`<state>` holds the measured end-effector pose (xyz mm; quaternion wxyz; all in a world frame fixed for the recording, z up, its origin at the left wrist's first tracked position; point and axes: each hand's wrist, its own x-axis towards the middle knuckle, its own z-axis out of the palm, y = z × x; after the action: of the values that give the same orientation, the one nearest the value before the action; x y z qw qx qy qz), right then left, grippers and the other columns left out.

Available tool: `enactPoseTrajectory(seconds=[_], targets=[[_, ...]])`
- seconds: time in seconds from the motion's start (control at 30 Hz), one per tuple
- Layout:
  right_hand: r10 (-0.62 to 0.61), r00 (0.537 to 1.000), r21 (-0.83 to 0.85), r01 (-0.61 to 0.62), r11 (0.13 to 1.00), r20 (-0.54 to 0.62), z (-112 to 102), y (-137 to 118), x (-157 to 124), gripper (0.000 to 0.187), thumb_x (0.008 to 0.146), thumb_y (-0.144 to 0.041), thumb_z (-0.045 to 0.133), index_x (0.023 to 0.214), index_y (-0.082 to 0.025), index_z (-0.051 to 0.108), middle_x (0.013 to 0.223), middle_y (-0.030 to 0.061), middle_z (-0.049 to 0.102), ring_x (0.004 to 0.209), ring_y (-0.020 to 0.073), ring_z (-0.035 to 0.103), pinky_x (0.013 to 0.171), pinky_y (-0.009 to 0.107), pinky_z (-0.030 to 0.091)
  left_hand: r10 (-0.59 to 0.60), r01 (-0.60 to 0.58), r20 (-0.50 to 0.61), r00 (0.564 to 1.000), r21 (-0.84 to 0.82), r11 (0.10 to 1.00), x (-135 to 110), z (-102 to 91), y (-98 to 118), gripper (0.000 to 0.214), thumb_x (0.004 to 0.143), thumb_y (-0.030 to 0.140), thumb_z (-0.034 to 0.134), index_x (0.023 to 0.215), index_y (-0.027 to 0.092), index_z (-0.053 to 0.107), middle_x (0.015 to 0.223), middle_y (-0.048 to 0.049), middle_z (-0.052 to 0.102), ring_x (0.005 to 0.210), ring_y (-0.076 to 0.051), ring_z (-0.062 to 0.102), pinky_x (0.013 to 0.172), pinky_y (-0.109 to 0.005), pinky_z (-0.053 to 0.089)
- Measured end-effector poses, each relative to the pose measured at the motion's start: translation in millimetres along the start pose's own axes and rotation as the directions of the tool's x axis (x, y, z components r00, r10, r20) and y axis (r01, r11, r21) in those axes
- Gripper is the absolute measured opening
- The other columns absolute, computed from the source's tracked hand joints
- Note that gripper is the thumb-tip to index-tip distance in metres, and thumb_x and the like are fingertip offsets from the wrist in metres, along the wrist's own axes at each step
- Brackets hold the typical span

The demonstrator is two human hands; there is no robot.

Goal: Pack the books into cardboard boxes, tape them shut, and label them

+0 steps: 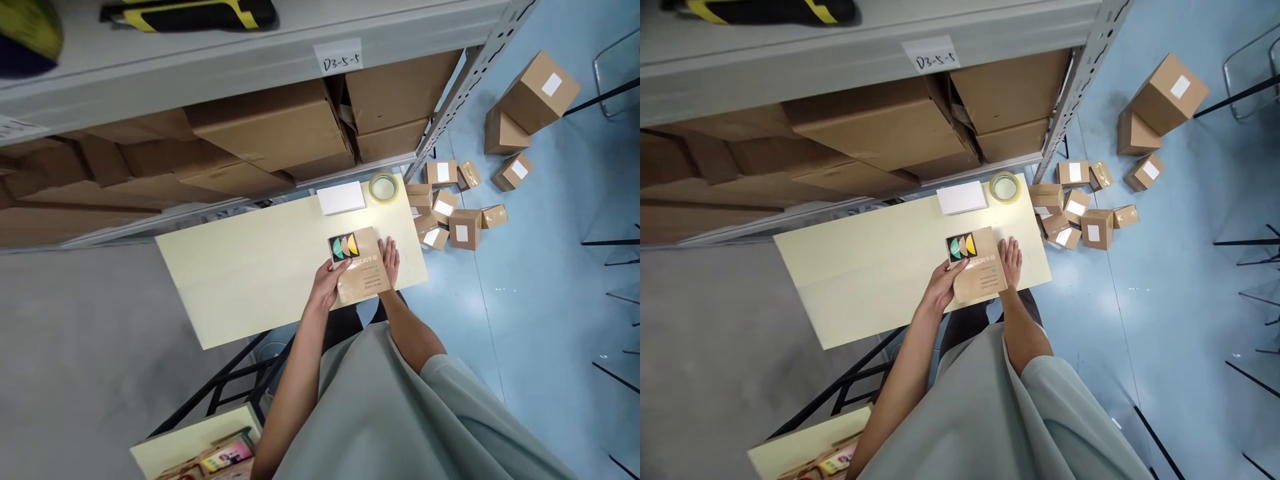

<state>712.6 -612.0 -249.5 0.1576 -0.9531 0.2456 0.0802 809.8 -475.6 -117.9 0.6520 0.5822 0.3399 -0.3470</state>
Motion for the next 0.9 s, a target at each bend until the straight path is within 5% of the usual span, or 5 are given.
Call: enactPoseTrajectory(seconds=[0.3,0.4,0.5,0.63,0.9], targets=[[-0.034,0.999,0.456,0.027,0.889,0.008,-57,34,3,0.050,0.112,-0.028,0.044,0.155,-0.012,0.064,0.176,0.0213,0.043,0.168,0.0306,0.034,0.132,0.050,0.038,0.050,-0.049,0.034,0.998,-0.018,0.999,-3,-5.3,-15,0.076,0.046,0.052,0.109,0.104,0.014,0.078,0.105,-0.0152,0.085,0.095,-0.029,0.081,0.093,-0.042,0.064],[0.065,0.996,0.702,-0.084,0.707,0.054,-83,58,1,0.052,0.114,-0.048,0.040,0.135,-0.016,0.075,0.142,0.0201,0.074,0.137,0.0302,0.068,0.112,0.047,0.059,0.053,-0.053,0.048,0.997,-0.013,0.999,6,-3.8,-28,0.078,0.044,0.054,0.109,0.103,0.014,0.078,0.104,-0.0150,0.084,0.092,-0.028,0.080,0.089,-0.041,0.063],[0.042,0.967,0.813,-0.233,0.534,0.250,-94,69,0,0.057,0.104,-0.066,0.058,0.129,-0.018,0.075,0.107,0.0124,0.082,0.093,0.0262,0.079,0.080,0.038,0.067,0.071,-0.071,0.069,0.995,-0.009,0.997,15,5.9,-43,0.079,0.043,0.056,0.108,0.102,0.014,0.078,0.101,-0.0143,0.084,0.091,-0.027,0.079,0.088,-0.040,0.062],[0.060,0.967,0.785,-0.237,0.572,0.248,-93,72,1,0.056,0.087,-0.062,0.081,0.121,-0.018,0.077,0.100,0.0084,0.081,0.083,0.0223,0.075,0.078,0.034,0.065,0.103,-0.107,0.048,0.994,0.076,0.991,28,21.6,-62,0.076,0.044,0.059,0.107,0.098,0.014,0.076,0.090,-0.0093,0.080,0.084,-0.024,0.076,0.083,-0.037,0.060],[0.158,0.963,0.697,-0.268,0.665,0.220,-90,83,13,0.040,0.095,-0.048,0.073,0.121,-0.018,0.078,0.106,0.0097,0.084,0.085,0.0234,0.078,0.081,0.035,0.063,0.294,-0.291,0.038,0.955,0.309,0.905,46,29.8,-81,0.052,0.077,0.062,0.082,0.103,0.018,0.079,0.094,-0.0075,0.080,0.095,-0.025,0.073,0.087,-0.034,0.059]])
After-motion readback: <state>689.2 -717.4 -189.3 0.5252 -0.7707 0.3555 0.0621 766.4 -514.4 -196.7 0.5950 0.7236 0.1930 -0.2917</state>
